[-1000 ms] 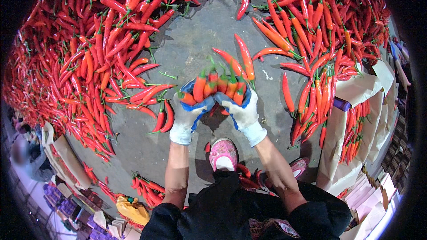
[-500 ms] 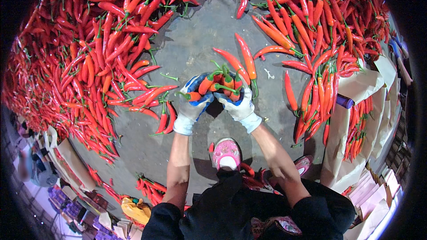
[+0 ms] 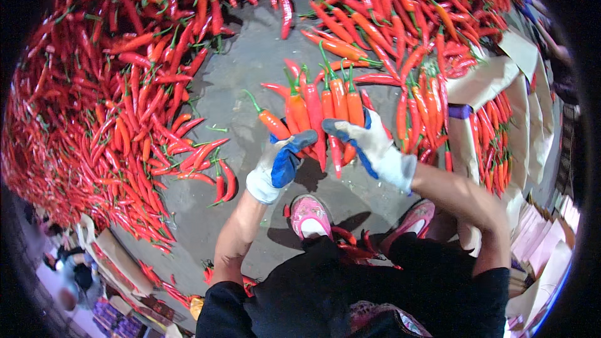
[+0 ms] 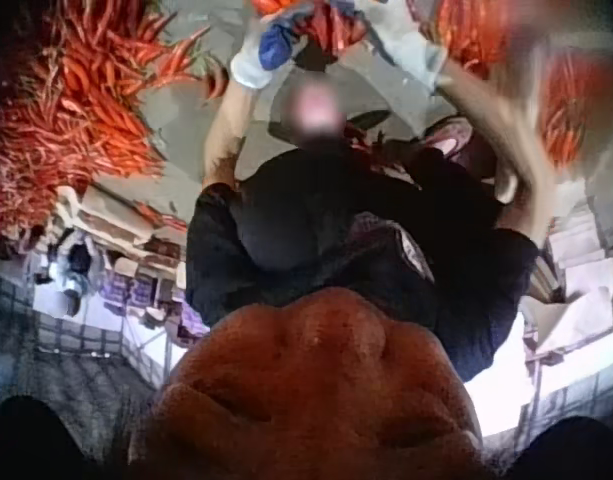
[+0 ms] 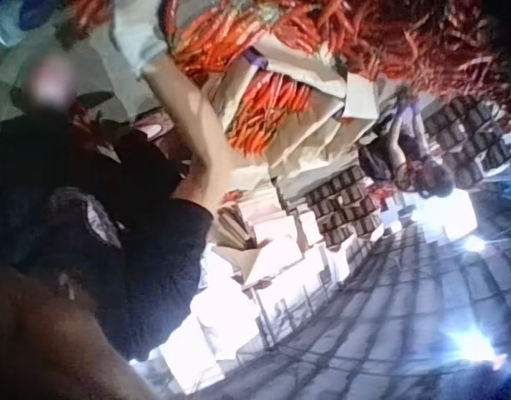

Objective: The person sits on the floor and repeatedly picks up handfuls of red chilies, gathers them by the stems, and places them into a cardboard box. The process continues with multiple batches of chilies being moved from the floor into the box.

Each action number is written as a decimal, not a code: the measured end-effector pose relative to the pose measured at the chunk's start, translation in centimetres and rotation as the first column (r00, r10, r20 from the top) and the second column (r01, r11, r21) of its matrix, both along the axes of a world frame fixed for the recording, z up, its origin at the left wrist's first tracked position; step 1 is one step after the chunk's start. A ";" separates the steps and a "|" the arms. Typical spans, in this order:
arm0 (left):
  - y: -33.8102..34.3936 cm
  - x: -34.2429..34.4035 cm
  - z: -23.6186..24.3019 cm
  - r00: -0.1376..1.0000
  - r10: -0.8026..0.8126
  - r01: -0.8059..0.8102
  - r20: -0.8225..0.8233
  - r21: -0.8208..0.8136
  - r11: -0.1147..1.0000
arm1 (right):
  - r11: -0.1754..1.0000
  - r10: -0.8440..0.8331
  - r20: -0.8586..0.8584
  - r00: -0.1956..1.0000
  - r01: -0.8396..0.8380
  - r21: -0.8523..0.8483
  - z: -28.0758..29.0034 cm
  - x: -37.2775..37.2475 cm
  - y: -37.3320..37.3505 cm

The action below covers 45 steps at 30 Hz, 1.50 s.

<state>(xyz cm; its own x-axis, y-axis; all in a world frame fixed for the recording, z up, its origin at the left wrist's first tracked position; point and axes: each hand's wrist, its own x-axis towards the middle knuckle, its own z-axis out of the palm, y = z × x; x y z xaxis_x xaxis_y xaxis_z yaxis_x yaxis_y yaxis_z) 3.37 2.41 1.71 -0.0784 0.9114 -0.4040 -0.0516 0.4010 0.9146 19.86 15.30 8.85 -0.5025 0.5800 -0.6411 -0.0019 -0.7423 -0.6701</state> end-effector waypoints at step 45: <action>22.6 38.7 11.9 0.849 -0.528 0.527 0.029 -0.112 0.842 | 0.770 -0.630 -0.004 0.777 0.626 0.122 5.1 40.4 3.8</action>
<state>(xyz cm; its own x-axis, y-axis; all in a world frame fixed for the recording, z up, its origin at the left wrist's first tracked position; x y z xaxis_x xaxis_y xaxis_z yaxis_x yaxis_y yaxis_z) 42.11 25.04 13.63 0.4002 0.7645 -0.5053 0.1989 0.4658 0.8623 60.23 19.10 13.97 0.0200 0.8257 -0.5637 -0.4165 -0.5057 -0.7555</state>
